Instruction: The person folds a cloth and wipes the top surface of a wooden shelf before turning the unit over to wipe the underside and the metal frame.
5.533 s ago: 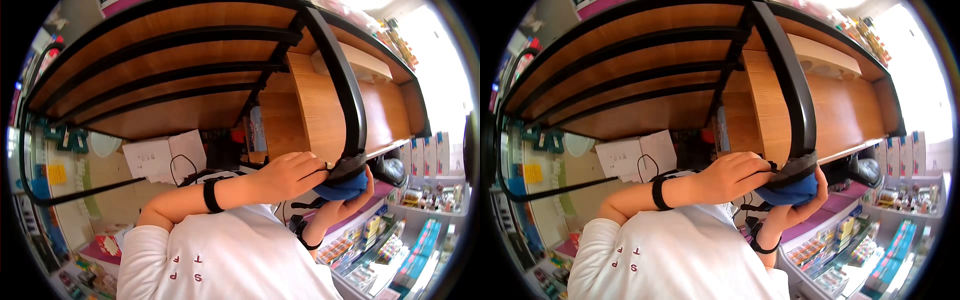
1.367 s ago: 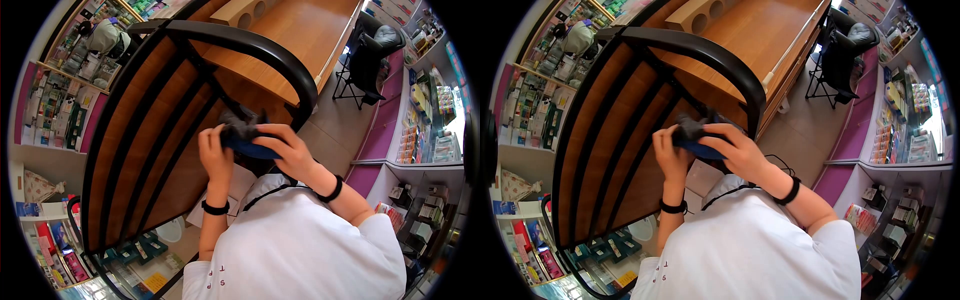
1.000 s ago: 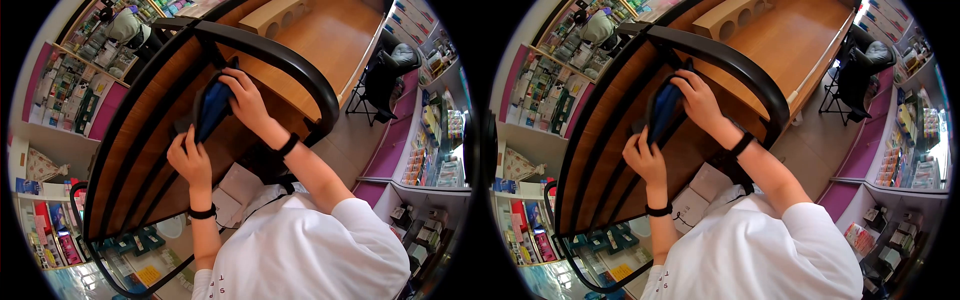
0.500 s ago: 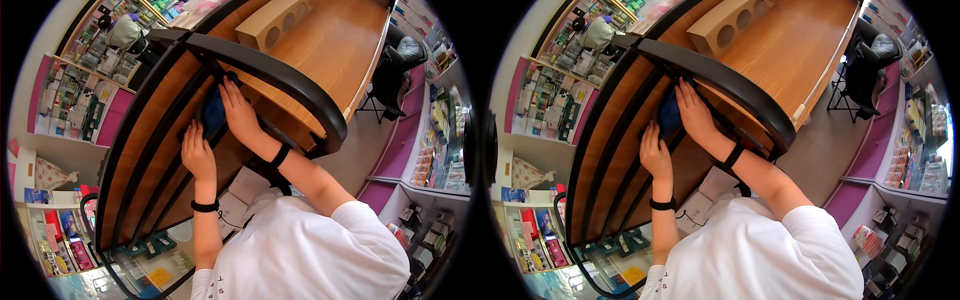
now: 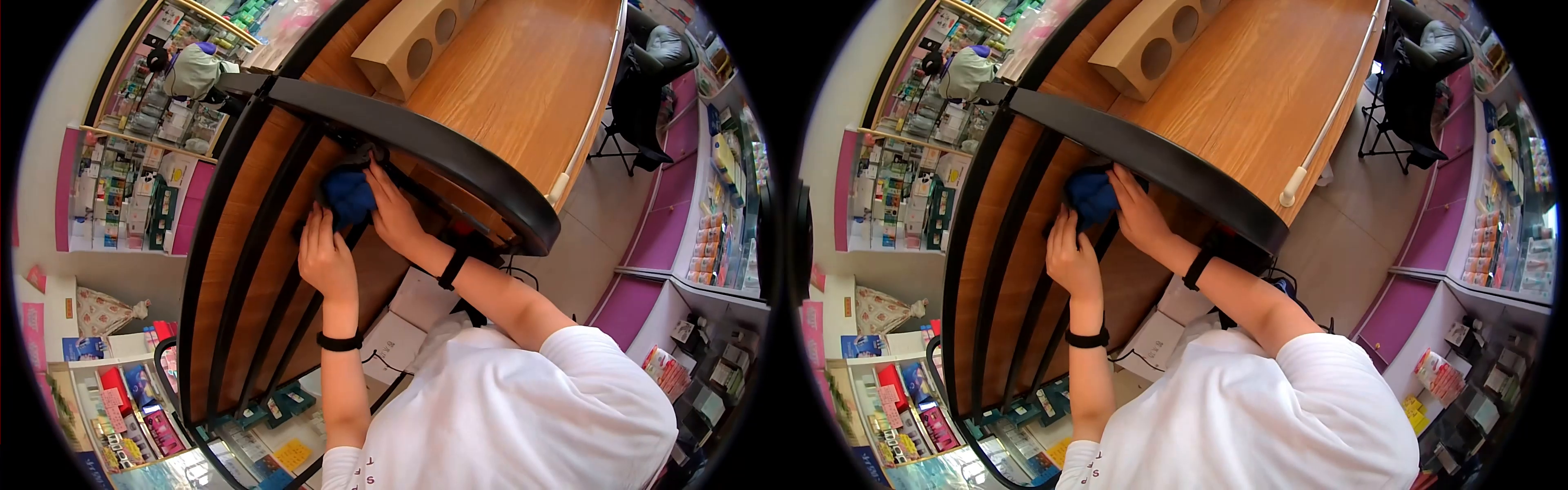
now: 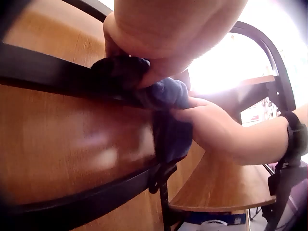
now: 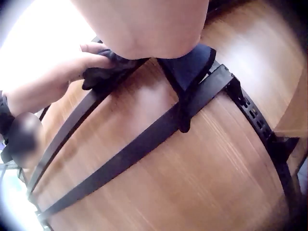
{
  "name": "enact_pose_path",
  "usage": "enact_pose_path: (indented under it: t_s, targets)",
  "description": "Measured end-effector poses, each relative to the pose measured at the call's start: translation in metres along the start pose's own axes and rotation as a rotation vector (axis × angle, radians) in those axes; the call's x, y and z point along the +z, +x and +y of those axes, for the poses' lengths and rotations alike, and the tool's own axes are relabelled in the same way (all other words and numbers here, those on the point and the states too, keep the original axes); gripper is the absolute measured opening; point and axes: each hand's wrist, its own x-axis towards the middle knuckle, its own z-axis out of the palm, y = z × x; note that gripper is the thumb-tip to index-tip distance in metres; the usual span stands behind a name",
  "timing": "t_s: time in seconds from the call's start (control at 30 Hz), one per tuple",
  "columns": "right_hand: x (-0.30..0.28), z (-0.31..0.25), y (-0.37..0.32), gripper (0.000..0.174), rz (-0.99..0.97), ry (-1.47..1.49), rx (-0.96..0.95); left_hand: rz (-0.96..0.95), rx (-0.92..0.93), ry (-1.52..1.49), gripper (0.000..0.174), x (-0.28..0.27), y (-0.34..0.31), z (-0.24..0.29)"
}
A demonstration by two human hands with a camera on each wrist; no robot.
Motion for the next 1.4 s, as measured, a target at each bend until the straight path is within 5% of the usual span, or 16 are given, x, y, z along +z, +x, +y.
enact_pose_path:
  t_s: [0.47,0.57,0.63,0.73,0.87,0.93,1.07,1.4]
  targets:
    - [-0.03,0.043,-0.003,0.064,-0.151,-0.02,-0.01,0.002,-0.004,-0.034,0.032,0.024,0.025,0.024]
    - [-0.032,0.035,-0.006,0.056,-0.039,0.047,-0.024,-0.016,-0.044,-0.067,0.035,0.019,0.023,0.025]
    - [-0.032,0.039,-0.012,0.063,-0.161,0.134,0.205,-0.005,-0.028,-0.12,0.044,0.016,0.02,0.023]
    - [-0.033,0.035,-0.02,0.062,-0.153,0.107,0.253,-0.02,-0.024,-0.104,0.047,0.011,0.01,0.02]
    - [-0.047,-0.007,-0.005,0.064,-0.027,0.124,0.148,0.004,-0.071,-0.084,0.048,-0.005,-0.01,0.006]
    - [-0.063,-0.042,0.014,0.066,-0.016,0.164,-0.048,-0.006,-0.136,-0.055,0.044,-0.017,-0.022,-0.001]
    - [-0.042,-0.047,0.028,0.062,-0.123,-0.174,-0.248,0.026,-0.183,0.027,0.043,-0.031,-0.046,-0.02]
    - [-0.041,-0.047,0.037,0.053,-0.216,0.059,-0.206,0.034,-0.318,0.035,0.042,-0.043,-0.052,-0.018]
